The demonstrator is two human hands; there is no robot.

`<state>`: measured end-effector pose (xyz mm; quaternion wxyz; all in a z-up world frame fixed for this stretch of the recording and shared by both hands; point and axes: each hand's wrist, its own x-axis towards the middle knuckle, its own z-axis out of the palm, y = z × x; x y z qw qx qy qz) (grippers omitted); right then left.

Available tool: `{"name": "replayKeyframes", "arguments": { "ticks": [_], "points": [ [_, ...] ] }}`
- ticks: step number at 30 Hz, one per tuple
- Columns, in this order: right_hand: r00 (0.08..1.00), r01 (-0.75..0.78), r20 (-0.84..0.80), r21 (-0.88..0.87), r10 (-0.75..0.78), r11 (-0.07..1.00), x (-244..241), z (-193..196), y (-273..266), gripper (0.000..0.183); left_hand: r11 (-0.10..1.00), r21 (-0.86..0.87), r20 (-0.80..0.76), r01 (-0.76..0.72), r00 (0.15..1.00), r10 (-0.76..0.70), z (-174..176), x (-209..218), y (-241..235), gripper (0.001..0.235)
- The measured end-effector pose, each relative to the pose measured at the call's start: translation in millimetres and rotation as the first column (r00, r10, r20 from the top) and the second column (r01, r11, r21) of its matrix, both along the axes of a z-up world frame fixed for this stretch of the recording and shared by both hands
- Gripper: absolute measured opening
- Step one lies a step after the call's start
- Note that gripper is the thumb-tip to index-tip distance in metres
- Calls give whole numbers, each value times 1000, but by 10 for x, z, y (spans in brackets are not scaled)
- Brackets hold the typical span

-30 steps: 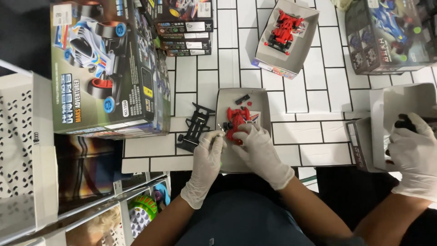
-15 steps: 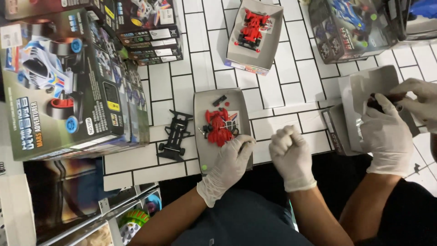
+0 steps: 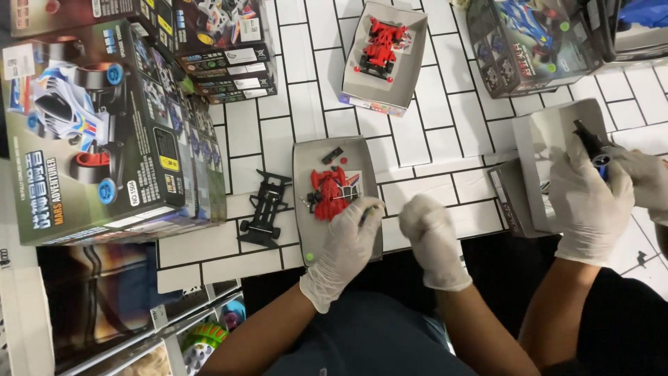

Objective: Assembling a plastic model toy car by fitting parts onto a chassis and using a screwdriver.

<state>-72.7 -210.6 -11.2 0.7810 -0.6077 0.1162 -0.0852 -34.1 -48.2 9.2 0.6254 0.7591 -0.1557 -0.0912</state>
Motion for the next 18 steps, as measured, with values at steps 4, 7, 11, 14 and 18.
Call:
{"name": "replayKeyframes", "arguments": {
  "ticks": [4,7,11,14,18],
  "points": [
    [988,42,143,95,-55,995,100,-87,76,22,999,12,36,-39,999,38,40,28,45,15],
    [993,-55,98,-46,60,997,92,31,103,13,998,-11,18,-58,998,58,65,7,87,15],
    [709,-624,-593,-275,382,731,89,294,127,21,995,-2,-3,-104,995,104,67,17,150,16],
    [891,-373,-346,-183,295,910,228,194,205,15,992,23,29,-127,992,126,21,25,175,15],
    [992,-105,-87,-168,92,980,249,42,265,24,988,31,-10,-152,988,153,-7,-22,229,14]
  ]
}}
